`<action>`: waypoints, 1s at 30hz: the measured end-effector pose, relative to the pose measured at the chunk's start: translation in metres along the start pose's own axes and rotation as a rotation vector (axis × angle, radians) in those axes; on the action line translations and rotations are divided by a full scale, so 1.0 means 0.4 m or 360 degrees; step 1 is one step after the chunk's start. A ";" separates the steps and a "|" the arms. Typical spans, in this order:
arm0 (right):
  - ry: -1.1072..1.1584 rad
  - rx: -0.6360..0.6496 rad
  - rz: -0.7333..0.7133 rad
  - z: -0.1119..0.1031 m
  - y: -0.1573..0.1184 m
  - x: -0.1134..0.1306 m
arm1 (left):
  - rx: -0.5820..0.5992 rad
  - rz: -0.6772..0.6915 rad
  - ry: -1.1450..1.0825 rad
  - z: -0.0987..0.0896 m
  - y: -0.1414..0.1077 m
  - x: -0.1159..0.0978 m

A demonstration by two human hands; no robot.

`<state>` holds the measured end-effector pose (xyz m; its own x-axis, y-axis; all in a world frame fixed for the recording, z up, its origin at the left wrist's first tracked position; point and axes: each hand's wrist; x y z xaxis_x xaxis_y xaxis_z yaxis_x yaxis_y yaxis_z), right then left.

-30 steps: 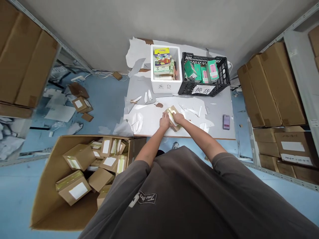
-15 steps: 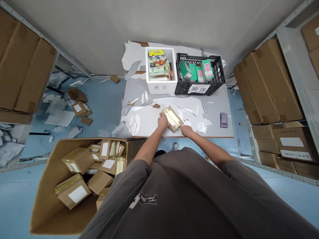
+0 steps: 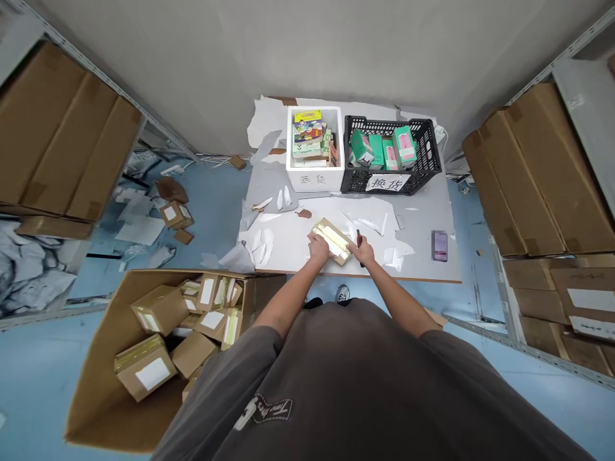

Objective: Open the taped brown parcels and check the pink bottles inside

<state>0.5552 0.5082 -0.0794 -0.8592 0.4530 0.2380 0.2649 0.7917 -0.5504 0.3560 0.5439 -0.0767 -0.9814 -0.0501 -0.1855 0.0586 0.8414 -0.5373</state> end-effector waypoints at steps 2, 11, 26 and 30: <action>0.0082 -0.0032 0.0039 0.015 0.038 0.013 | -0.0118 0.0050 0.0019 0.004 -0.019 -0.002; 0.0041 -0.0063 0.0009 0.031 0.093 0.041 | 0.0192 0.0881 0.0149 -0.045 -0.003 -0.004; 0.0239 0.0326 -0.0654 0.014 0.032 -0.043 | 0.0166 0.0615 0.0055 -0.036 0.010 0.017; -0.0038 0.0387 -0.0723 0.009 0.002 -0.056 | 0.0217 0.0606 0.0148 -0.049 0.026 0.005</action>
<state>0.5730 0.4972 -0.0883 -0.8743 0.0737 0.4798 -0.2445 0.7870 -0.5664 0.3512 0.5632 -0.0665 -0.8969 0.3050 -0.3203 0.4382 0.7113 -0.5496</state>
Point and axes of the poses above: each hand's wrist, its own y-axis towards the middle knuckle, its own z-axis out of the palm, x = y × z, and after that the axes turned 13 degrees about -y, right-handed
